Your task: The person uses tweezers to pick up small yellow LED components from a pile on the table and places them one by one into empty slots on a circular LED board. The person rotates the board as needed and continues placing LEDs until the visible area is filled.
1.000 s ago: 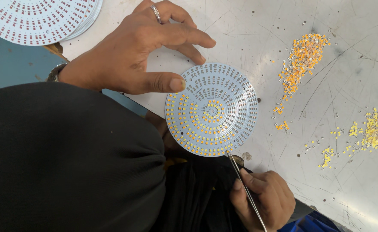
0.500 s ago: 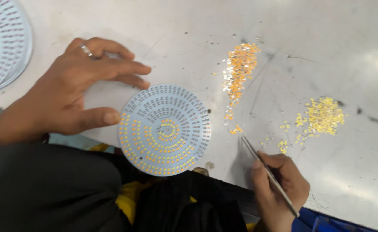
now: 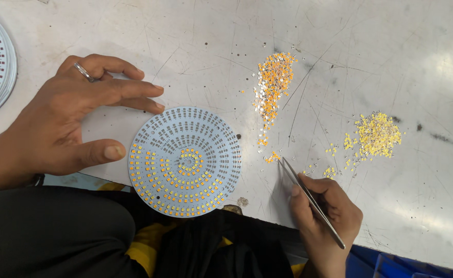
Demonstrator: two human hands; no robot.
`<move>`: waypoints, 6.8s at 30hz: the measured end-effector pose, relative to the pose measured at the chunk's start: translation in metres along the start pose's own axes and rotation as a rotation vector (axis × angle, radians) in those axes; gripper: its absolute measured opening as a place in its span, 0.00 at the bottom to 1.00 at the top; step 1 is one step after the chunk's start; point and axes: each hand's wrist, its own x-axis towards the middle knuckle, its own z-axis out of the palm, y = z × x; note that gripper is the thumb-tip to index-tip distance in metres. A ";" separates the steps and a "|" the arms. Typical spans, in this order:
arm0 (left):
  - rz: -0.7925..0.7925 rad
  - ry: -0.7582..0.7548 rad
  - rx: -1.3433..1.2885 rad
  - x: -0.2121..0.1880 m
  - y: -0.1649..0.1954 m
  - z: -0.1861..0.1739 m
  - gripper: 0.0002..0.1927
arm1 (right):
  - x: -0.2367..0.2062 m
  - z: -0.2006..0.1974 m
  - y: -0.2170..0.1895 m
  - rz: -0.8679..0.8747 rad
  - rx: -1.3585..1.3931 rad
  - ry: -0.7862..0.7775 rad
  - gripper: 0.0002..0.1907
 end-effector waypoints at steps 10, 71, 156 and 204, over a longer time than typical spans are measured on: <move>0.000 0.011 -0.004 -0.001 -0.001 0.002 0.42 | -0.001 -0.004 -0.001 -0.071 -0.045 -0.056 0.08; -0.381 0.136 -0.266 -0.008 0.006 -0.014 0.31 | -0.004 -0.018 0.024 0.111 1.385 -0.615 0.10; -0.396 0.282 -0.497 0.019 -0.003 -0.003 0.18 | 0.064 -0.016 -0.047 -0.722 -0.439 -0.234 0.10; -0.223 0.122 0.057 -0.001 0.005 -0.015 0.32 | -0.006 -0.023 0.018 -0.502 0.100 0.176 0.17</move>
